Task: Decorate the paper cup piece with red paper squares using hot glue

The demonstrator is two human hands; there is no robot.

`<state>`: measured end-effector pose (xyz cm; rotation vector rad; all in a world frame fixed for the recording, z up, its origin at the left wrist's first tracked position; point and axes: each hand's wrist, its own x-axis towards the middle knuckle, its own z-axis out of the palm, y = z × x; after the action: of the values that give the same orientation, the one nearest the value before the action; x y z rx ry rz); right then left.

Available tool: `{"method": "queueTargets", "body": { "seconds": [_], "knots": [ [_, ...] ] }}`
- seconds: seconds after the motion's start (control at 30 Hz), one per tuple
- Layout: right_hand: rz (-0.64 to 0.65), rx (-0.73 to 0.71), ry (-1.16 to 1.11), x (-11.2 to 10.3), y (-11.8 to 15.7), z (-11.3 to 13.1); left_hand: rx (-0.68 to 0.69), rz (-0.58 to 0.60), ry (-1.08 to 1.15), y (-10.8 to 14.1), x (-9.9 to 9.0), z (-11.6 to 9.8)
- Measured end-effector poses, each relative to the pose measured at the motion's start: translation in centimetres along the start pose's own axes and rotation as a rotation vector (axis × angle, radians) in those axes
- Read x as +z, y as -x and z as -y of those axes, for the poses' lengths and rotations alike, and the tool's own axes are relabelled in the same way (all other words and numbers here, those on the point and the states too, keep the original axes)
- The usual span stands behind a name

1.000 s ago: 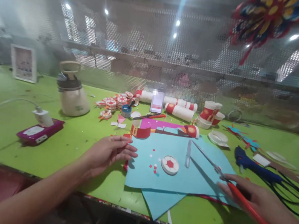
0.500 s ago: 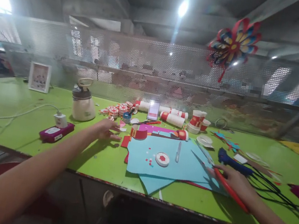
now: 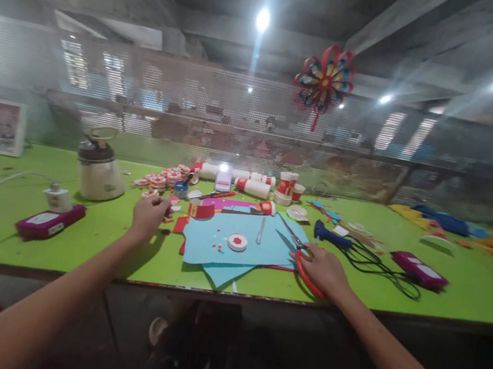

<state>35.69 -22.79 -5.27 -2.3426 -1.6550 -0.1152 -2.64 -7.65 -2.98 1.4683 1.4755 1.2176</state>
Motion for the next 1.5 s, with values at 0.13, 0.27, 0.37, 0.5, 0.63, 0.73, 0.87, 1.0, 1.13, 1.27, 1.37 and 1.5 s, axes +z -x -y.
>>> {"method": "queueTargets", "body": {
  "seconds": [0.13, 0.27, 0.37, 0.5, 0.63, 0.73, 0.87, 1.0, 1.13, 1.27, 1.37, 1.5],
  "knots": [
    [-0.047, 0.051, -0.018, -0.9, -0.8, -0.7, 0.224, 0.211, -0.105, 1.6, 2.2, 0.0],
    [-0.055, 0.095, 0.022, -1.9, -2.8, -1.3, 0.453, 0.447, -0.155, 1.8, 4.5, -1.0],
    [-0.017, 0.095, 0.072, -1.8, -4.7, -1.3, 0.562, 0.532, -0.188, 1.1, 6.1, -1.6],
    [0.058, 0.068, 0.126, -0.3, -7.0, -0.7, 0.624, 0.596, -0.260, -0.4, 7.7, -1.8],
    [0.108, 0.046, 0.172, 0.8, -8.7, -0.2, 0.621, 0.643, -0.334, -1.5, 8.4, -1.3],
    [0.120, 0.019, 0.196, 1.0, -9.3, 0.0, 0.613, 0.657, -0.371, -1.7, 8.2, -0.8],
    [0.105, -0.020, 0.214, 0.6, -8.6, 0.2, 0.594, 0.695, -0.374, -1.6, 7.5, 0.0],
    [-0.018, -0.069, 0.168, -0.8, -7.3, 1.1, 0.566, 0.764, -0.354, -1.8, 7.1, 0.4],
    [-0.058, -0.266, -0.061, -2.1, -6.8, 4.7, 0.537, 0.780, -0.343, -1.9, 7.1, 0.5],
    [-0.028, -0.527, -0.300, -1.7, -7.7, 9.6, 0.505, 0.762, -0.320, -1.9, 7.3, 0.9],
    [-0.051, -0.571, -0.386, -0.2, -8.7, 11.3, 0.488, 0.737, -0.306, -1.9, 7.4, 1.3],
    [-0.038, -0.547, -0.446, 1.8, -8.8, 10.4, 0.486, 0.714, -0.308, -1.5, 7.4, 1.0]
  ]
}}
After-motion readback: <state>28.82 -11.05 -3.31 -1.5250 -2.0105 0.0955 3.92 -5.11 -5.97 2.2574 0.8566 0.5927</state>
